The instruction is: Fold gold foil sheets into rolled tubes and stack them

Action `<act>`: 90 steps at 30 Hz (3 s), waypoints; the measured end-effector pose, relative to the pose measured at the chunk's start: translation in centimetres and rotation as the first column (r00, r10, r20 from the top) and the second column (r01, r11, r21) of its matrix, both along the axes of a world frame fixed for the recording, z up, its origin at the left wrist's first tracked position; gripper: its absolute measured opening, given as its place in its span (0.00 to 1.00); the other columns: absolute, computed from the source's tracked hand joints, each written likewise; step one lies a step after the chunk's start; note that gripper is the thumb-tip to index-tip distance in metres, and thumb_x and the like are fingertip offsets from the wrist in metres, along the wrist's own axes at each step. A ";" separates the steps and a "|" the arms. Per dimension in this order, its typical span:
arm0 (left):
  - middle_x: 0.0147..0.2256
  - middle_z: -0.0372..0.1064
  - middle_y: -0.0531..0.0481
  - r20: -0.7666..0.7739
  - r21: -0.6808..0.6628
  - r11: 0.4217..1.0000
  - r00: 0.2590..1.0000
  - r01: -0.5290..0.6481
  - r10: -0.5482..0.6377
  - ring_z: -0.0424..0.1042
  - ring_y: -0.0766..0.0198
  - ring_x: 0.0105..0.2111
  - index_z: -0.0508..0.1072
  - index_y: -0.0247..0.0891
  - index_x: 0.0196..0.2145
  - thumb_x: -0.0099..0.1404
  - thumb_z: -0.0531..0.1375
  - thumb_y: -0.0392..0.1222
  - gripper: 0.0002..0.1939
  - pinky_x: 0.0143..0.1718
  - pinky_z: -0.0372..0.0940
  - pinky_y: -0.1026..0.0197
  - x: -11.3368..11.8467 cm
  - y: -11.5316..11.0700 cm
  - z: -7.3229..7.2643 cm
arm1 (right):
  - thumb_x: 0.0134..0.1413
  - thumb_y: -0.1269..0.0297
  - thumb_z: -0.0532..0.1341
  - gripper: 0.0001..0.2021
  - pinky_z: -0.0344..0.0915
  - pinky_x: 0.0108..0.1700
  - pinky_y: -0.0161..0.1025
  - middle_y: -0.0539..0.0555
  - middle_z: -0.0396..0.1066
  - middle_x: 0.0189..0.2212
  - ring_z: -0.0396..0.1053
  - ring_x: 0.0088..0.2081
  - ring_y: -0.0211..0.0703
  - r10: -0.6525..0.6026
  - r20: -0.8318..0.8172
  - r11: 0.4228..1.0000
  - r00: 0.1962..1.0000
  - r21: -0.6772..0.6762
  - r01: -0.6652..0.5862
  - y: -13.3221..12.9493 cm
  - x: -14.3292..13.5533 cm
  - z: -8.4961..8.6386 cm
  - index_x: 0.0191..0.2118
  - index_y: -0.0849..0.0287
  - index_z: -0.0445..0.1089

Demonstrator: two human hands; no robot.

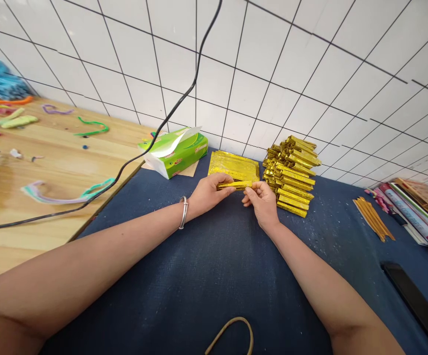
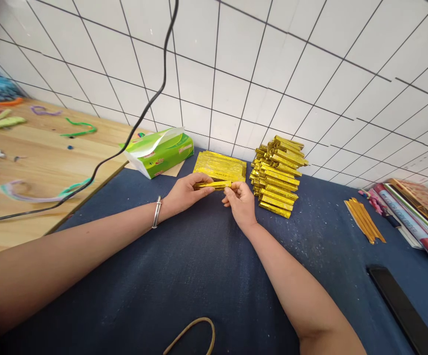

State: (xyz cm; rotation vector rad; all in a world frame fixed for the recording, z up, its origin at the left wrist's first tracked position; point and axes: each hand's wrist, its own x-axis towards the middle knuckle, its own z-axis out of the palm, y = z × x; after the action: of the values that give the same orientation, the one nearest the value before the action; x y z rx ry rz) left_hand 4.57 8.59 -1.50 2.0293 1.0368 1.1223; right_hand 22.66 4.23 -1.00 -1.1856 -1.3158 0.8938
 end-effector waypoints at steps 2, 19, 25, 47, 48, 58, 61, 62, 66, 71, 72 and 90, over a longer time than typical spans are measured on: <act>0.38 0.70 0.51 -0.009 0.007 1.000 1.000 -0.001 0.001 0.68 0.64 0.39 0.70 0.40 0.40 0.59 0.59 0.45 0.12 0.41 0.64 0.63 0.0 0.0 0.0 | 0.50 0.56 0.60 0.11 0.66 0.24 0.31 0.45 0.67 0.25 0.67 0.22 0.32 0.001 0.005 1.000 1.000 -0.006 -0.001 0.0 0.0 0.0 0.34 0.56 0.61; 0.37 0.70 0.53 -0.038 -0.023 0.999 0.998 0.043 -0.044 0.68 0.66 0.36 0.70 0.40 0.40 0.60 0.57 0.47 0.13 0.39 0.62 0.63 0.0 -0.4 0.5 | 0.53 0.52 0.58 0.13 0.66 0.24 0.32 0.48 0.68 0.25 0.68 0.23 0.34 0.022 0.045 0.999 0.999 -0.030 -0.021 -0.1 0.1 -0.1 0.31 0.58 0.63; 0.36 0.70 0.53 -0.046 -0.034 0.999 0.998 0.031 -0.032 0.68 0.66 0.35 0.70 0.40 0.39 0.62 0.55 0.47 0.12 0.38 0.62 0.64 0.0 -0.4 0.4 | 0.51 0.53 0.59 0.13 0.66 0.25 0.32 0.47 0.68 0.26 0.68 0.24 0.34 0.021 0.031 1.000 0.999 -0.020 -0.021 -0.1 0.0 0.0 0.32 0.57 0.63; 0.35 0.70 0.52 -0.106 0.026 0.999 0.993 -0.045 0.047 0.68 0.65 0.36 0.71 0.40 0.39 0.62 0.54 0.46 0.11 0.38 0.62 0.64 0.0 -0.1 0.4 | 0.52 0.52 0.57 0.15 0.69 0.27 0.33 0.49 0.70 0.28 0.68 0.24 0.34 -0.050 0.148 0.998 0.988 0.031 0.045 -0.2 0.0 -0.3 0.40 0.57 0.68; 0.35 0.70 0.52 -0.110 0.029 0.999 0.993 -0.045 0.048 0.68 0.65 0.36 0.71 0.40 0.39 0.63 0.54 0.46 0.11 0.37 0.62 0.64 0.0 -0.1 0.4 | 0.52 0.52 0.57 0.15 0.68 0.27 0.33 0.48 0.69 0.28 0.68 0.24 0.33 -0.051 0.128 0.999 0.991 0.027 0.048 -0.2 -0.1 -0.3 0.39 0.57 0.67; 0.35 0.70 0.53 -0.153 0.041 0.997 0.986 -0.067 0.073 0.68 0.65 0.36 0.71 0.41 0.37 0.62 0.54 0.45 0.09 0.37 0.61 0.64 0.0 0.1 0.3 | 0.50 0.53 0.60 0.13 0.67 0.27 0.32 0.47 0.67 0.26 0.67 0.24 0.33 -0.033 0.114 0.999 0.993 0.024 0.031 -0.1 -0.1 -0.2 0.36 0.56 0.66; 0.35 0.70 0.53 -0.159 0.045 0.996 0.984 -0.074 0.081 0.68 0.65 0.36 0.71 0.41 0.37 0.63 0.54 0.45 0.09 0.36 0.61 0.64 0.0 0.1 0.3 | 0.49 0.53 0.60 0.13 0.68 0.27 0.32 0.47 0.67 0.26 0.67 0.25 0.33 -0.036 0.118 0.999 0.992 0.028 0.032 -0.1 -0.1 -0.2 0.36 0.56 0.67; 0.35 0.70 0.53 -0.160 0.045 0.996 0.984 -0.076 0.082 0.68 0.65 0.36 0.71 0.41 0.36 0.63 0.54 0.45 0.09 0.36 0.61 0.64 0.0 0.1 0.2 | 0.49 0.53 0.60 0.13 0.68 0.27 0.32 0.47 0.67 0.26 0.67 0.25 0.34 -0.038 0.120 0.999 0.992 0.029 0.034 -0.1 -0.1 -0.3 0.36 0.56 0.68; 0.35 0.70 0.52 -0.160 0.050 0.997 0.984 -0.067 0.074 0.67 0.65 0.36 0.71 0.41 0.37 0.63 0.54 0.45 0.09 0.37 0.61 0.63 -0.1 0.1 0.2 | 0.50 0.53 0.60 0.13 0.67 0.27 0.33 0.47 0.68 0.26 0.67 0.25 0.34 -0.037 0.121 0.999 0.992 0.031 0.034 -0.1 0.0 -0.3 0.37 0.56 0.68; 0.35 0.71 0.53 -0.152 0.050 0.998 0.987 -0.045 0.052 0.68 0.65 0.35 0.71 0.41 0.37 0.63 0.54 0.45 0.09 0.38 0.61 0.63 -0.1 0.0 0.3 | 0.51 0.52 0.59 0.14 0.67 0.28 0.33 0.47 0.68 0.26 0.67 0.24 0.34 -0.037 0.113 0.999 0.993 0.017 0.035 -0.1 0.1 -0.1 0.37 0.56 0.68; 0.35 0.71 0.53 -0.148 0.048 0.998 0.988 -0.043 0.050 0.68 0.65 0.35 0.71 0.41 0.37 0.63 0.54 0.45 0.09 0.38 0.62 0.63 -0.1 0.0 0.3 | 0.51 0.52 0.59 0.14 0.67 0.28 0.33 0.47 0.68 0.25 0.67 0.24 0.34 -0.039 0.111 0.999 0.993 0.013 0.037 -0.1 0.1 -0.1 0.37 0.57 0.68; 0.35 0.70 0.52 -0.133 0.064 0.998 0.991 -0.016 0.024 0.67 0.65 0.36 0.71 0.40 0.37 0.64 0.52 0.46 0.11 0.38 0.62 0.64 0.0 -0.3 0.5 | 0.49 0.51 0.59 0.15 0.65 0.25 0.32 0.48 0.69 0.25 0.66 0.23 0.33 -0.055 0.110 0.998 0.992 -0.023 0.057 0.2 0.5 -0.2 0.34 0.58 0.68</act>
State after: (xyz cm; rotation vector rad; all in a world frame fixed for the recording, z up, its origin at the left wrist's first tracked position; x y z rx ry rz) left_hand 4.56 8.33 -0.97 2.1736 1.1024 1.0526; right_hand 23.15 4.42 -1.23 -1.3011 -1.3547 0.8176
